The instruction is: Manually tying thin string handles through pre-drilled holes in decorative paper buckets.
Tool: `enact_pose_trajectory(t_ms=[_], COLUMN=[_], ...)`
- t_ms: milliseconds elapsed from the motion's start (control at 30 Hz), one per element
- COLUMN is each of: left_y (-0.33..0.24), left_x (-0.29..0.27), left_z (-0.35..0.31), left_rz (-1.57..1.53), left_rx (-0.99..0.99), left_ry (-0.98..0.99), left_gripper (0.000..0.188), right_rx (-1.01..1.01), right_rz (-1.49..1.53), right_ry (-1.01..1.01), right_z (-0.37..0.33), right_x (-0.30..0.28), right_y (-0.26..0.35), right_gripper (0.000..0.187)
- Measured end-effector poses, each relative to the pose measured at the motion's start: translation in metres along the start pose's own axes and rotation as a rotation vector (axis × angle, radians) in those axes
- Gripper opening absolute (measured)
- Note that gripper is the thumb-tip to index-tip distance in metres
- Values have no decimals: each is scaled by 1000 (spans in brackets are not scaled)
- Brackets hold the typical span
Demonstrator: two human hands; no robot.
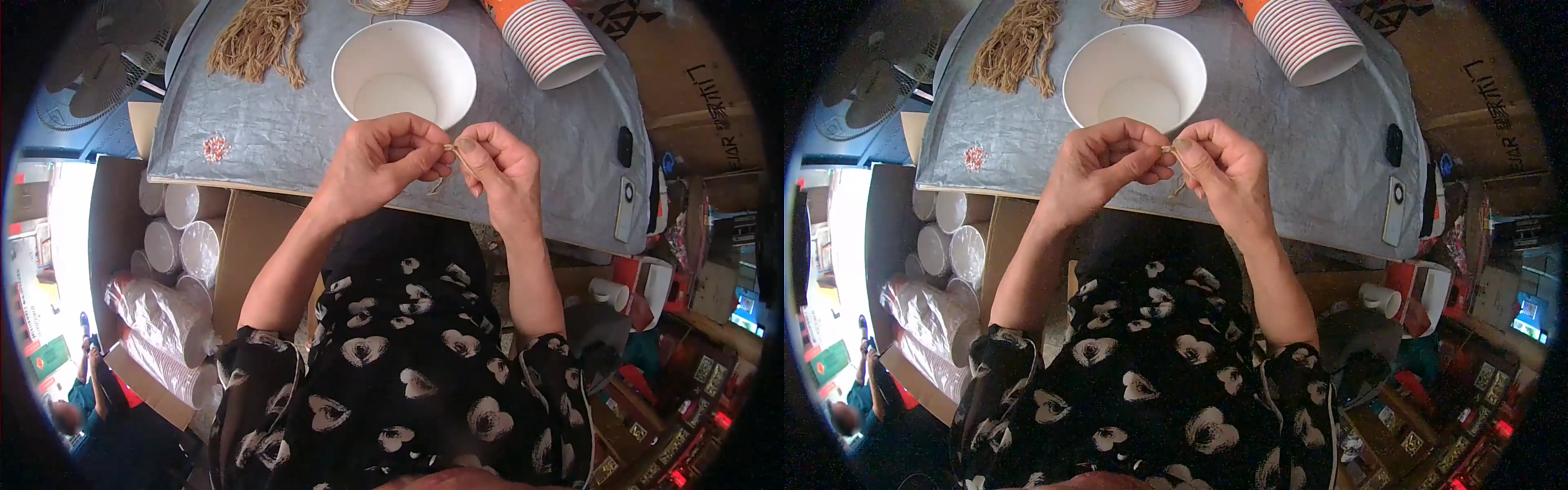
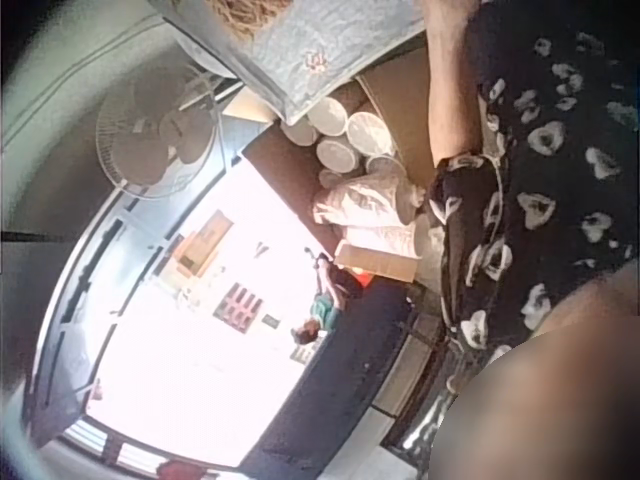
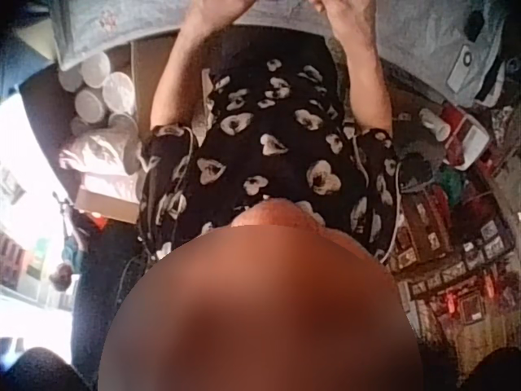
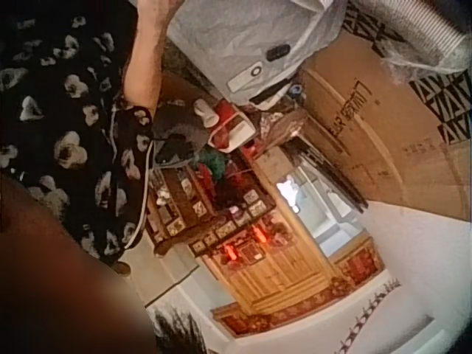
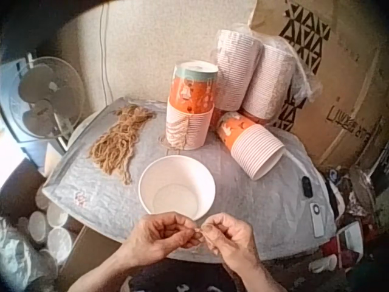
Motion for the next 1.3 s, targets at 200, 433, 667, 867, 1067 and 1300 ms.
enact_pose_trajectory(t_ms=[200,433,667,867,1067,1300], left_y=[1,-2,-30,-30,-24,-18], left_x=[-2,-3,25,29,28,16], left_z=[0,2,-5,-13,-14,-14], left_rz=[-22,47,637,804,865,887], left_rx=[-8,35,513,633,676,625], left_ry=[-11,-15,-17,-68,-69,-189], left_gripper=[20,20,16,12,14,14], right_rx=[-16,-50,-84,-44,-81,-192], right_rz=[-12,-80,-26,-233,-131,-3], right_ry=[-56,-79,-59,110,-11,-55], right_z=[1,2,-2,-18,-34,-55], right_x=[-6,-13,-16,-25,-46,-65], right_y=[6,12,27,24,33,54], right_gripper=[15,14,14,14,10,11])
Point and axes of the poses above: each hand's wrist, its own z-axis towards the middle knuckle, its own x-axis out of the palm, y = z × x, the point moved 6 cm from there along z, towards the middle knuckle, and after that the axes turned 14 degrees about -z, right-handed, at the moved point
